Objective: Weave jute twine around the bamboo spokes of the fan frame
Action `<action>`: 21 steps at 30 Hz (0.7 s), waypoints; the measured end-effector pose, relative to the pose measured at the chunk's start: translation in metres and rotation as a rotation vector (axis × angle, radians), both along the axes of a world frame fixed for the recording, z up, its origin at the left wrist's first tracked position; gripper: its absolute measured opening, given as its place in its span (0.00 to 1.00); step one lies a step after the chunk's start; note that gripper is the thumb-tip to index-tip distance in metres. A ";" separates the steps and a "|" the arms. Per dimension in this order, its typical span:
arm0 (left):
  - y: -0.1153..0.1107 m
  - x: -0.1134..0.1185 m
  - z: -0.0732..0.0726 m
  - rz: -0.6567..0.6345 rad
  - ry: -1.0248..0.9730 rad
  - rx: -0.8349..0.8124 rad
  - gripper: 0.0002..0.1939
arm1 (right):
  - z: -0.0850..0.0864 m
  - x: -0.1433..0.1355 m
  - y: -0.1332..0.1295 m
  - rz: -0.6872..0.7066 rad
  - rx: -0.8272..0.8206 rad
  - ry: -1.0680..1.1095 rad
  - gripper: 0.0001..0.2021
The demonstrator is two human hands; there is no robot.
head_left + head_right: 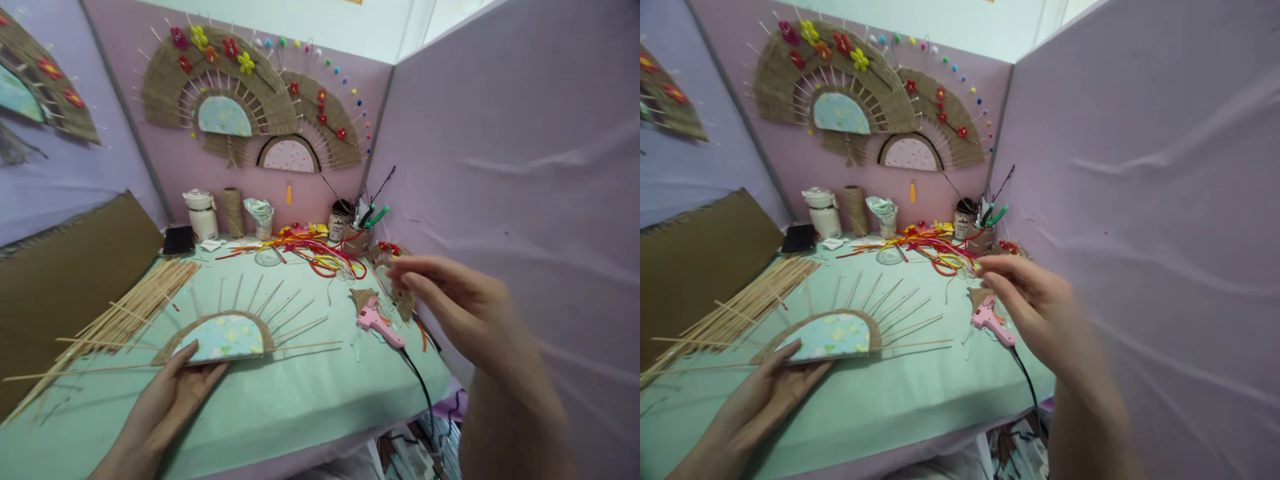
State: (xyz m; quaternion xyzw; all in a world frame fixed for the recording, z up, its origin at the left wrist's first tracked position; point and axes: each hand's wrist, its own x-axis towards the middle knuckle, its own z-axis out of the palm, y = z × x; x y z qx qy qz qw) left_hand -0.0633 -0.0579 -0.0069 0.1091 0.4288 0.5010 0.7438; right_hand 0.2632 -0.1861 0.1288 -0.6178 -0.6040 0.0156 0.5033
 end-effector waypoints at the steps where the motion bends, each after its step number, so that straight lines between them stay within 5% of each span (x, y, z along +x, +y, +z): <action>1: 0.001 0.003 -0.001 -0.001 -0.015 -0.006 0.19 | 0.000 0.001 -0.016 -0.053 0.022 -0.024 0.11; 4: 0.004 0.010 -0.002 -0.033 -0.020 -0.012 0.19 | -0.026 0.012 -0.035 -0.126 -0.073 -0.114 0.11; 8: 0.013 0.016 -0.004 -0.101 0.026 0.024 0.20 | -0.091 0.031 -0.012 -0.169 -0.434 -0.229 0.12; 12: 0.021 0.021 -0.004 -0.107 0.067 0.061 0.20 | -0.145 0.038 0.008 -0.308 -0.542 -0.348 0.10; 15: 0.024 0.029 -0.003 -0.114 0.061 0.081 0.19 | -0.163 0.043 0.009 -0.342 -0.529 -0.370 0.07; 21: 0.022 0.046 -0.002 -0.162 0.015 0.024 0.18 | -0.170 0.060 0.007 -0.397 -0.525 -0.383 0.07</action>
